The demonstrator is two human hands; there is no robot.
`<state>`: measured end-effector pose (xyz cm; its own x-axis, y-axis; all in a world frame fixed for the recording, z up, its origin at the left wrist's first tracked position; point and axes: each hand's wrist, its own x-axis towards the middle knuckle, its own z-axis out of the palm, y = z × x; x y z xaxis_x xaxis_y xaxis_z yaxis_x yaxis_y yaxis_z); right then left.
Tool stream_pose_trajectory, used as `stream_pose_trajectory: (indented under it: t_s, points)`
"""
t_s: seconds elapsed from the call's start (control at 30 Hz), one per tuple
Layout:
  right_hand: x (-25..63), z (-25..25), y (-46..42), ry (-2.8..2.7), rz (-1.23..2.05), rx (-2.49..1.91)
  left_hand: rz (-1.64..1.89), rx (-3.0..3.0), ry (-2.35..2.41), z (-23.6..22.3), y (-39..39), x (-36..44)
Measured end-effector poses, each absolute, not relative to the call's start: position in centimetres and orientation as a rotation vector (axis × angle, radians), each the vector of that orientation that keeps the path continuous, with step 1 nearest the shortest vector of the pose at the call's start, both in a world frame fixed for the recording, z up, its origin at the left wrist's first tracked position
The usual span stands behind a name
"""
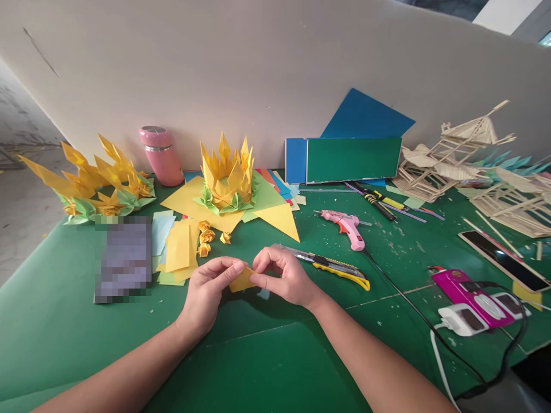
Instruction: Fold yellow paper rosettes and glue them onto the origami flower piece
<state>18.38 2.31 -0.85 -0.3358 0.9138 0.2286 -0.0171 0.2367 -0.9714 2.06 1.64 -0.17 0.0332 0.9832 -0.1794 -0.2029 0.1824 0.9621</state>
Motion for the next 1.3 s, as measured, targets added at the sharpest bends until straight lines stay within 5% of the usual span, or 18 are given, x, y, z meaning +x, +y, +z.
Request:
stream_pose_trajectory:
  t_s: [0.63,1.3]
  points:
    - [18.42,-0.96,2.80,-1.433,1.402,-0.956,1.180,1.156,1.086,-0.31,1.94,2.41]
    - [18.08,-1.65,3.02,-1.385,1.117,-1.029,1.130,1.326,1.185,0.12,1.75,2.36]
